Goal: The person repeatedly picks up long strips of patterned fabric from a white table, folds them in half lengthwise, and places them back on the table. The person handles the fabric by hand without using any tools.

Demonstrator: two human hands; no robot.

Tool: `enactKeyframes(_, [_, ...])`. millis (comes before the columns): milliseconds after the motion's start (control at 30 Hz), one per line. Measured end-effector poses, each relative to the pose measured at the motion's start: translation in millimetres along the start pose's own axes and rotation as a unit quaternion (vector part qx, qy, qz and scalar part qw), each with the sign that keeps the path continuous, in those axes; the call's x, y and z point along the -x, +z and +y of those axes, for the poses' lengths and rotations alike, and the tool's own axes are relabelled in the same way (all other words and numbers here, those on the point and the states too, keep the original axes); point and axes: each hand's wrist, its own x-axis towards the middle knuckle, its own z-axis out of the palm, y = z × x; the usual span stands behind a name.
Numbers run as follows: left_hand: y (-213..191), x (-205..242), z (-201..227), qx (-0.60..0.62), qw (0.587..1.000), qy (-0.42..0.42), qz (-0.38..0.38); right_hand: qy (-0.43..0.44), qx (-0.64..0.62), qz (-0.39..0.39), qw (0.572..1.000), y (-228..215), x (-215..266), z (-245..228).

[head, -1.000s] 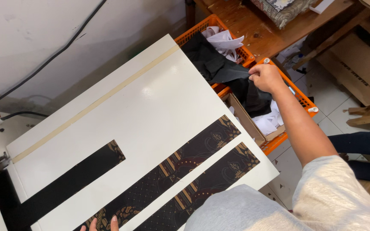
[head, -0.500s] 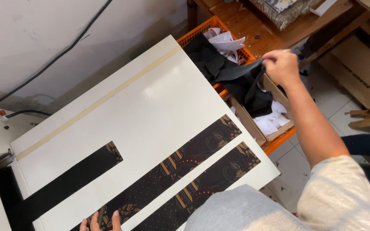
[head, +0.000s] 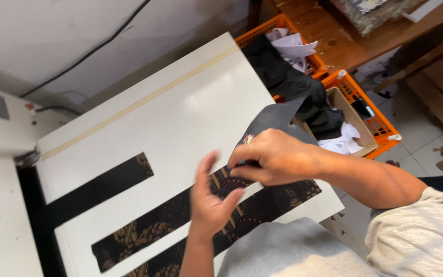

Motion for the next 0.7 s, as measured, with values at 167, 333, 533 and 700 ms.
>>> enactKeyframes(167, [-9, -3, 10, 0.283, 0.941, -0.163, -0.09, 0.102, -0.01, -0.139, 0.985, -31, -20, -29])
enactKeyframes(333, [-71, 38, -6, 0.308, 0.928, -0.199, -0.061, 0.174, 0.013, -0.331, 0.927, -29, -3, 13])
enactKeyframes(533, [-121, 69, -7, 0.255, 0.949, -0.186, 0.004, 0.239, -0.314, -0.186, 0.9, 1, 52, 109])
enactKeyframes(700, [-138, 86, 3, 0.032, 0.944, -0.311, -0.108, 0.202, -0.587, 0.092, 0.778, 32, 101, 168])
